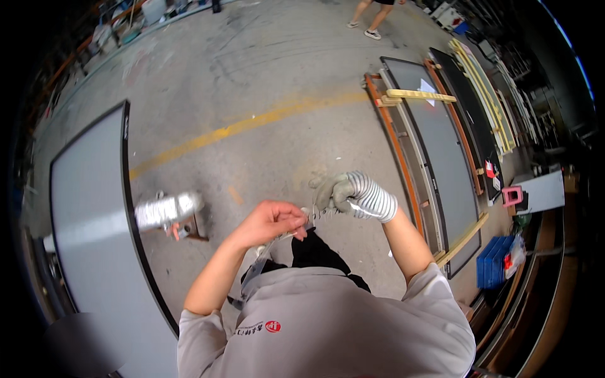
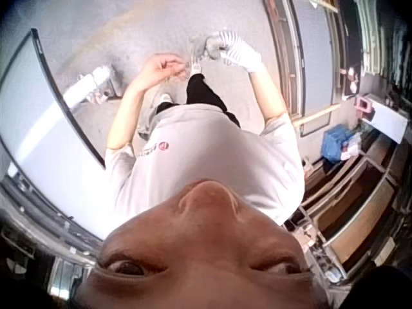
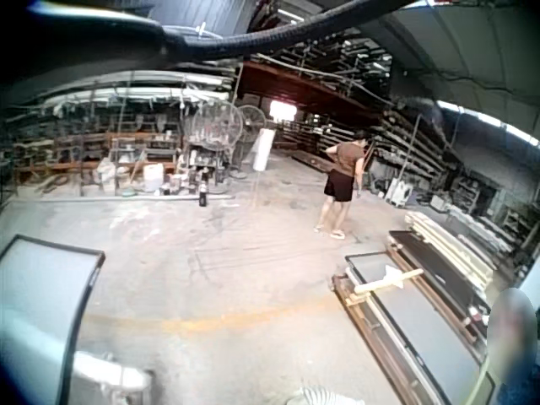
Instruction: The person uses a utility knife to trim the edges of a large window frame. They then use a pneumatic nail gun to secure the frame components together. Finally, they apply a strip of tape to the frame.
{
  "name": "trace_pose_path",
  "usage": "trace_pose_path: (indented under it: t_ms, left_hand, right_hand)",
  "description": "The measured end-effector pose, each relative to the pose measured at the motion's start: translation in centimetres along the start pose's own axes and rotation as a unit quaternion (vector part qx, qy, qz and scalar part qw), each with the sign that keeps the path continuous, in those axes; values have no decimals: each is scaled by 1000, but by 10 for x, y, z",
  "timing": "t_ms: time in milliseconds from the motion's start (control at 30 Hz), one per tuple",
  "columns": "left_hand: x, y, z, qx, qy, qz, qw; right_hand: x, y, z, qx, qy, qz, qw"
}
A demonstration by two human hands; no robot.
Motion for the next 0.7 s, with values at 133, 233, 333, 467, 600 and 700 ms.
trace_pose_path:
  t_ms: [133, 233, 333, 467, 600, 700]
  left_hand:
    - [-73, 10, 7, 11, 69, 43, 997]
    - [-129, 24, 4, -8, 116, 16, 993]
    - [-171, 35, -8, 1, 141, -42, 989]
    - [-221, 51, -24, -47, 173, -49, 983]
    - [-256, 61, -28, -56, 218, -23, 974]
    - [-279, 75, -33, -50, 196, -15, 979]
  right_hand:
    - [43, 71, -44, -59, -84, -72, 992]
    - [78, 135, -97, -140, -45, -152, 977]
    - [96, 181, -122, -264, -11, -292, 919]
    - [114, 213, -162, -330, 8, -367, 870]
    - [125, 240, -187, -364, -3, -418, 832]
    - [132, 263, -188, -368, 40, -450, 813]
Point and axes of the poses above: each hand's wrist, its own x-axis away from the middle knuckle, its own y-axis out of the back of the hand, z = x × y, the point moved 8 cm from there along -x, towards the middle knuckle, and after that the axes turned 4 degrees about z, right-handed, at the moved point
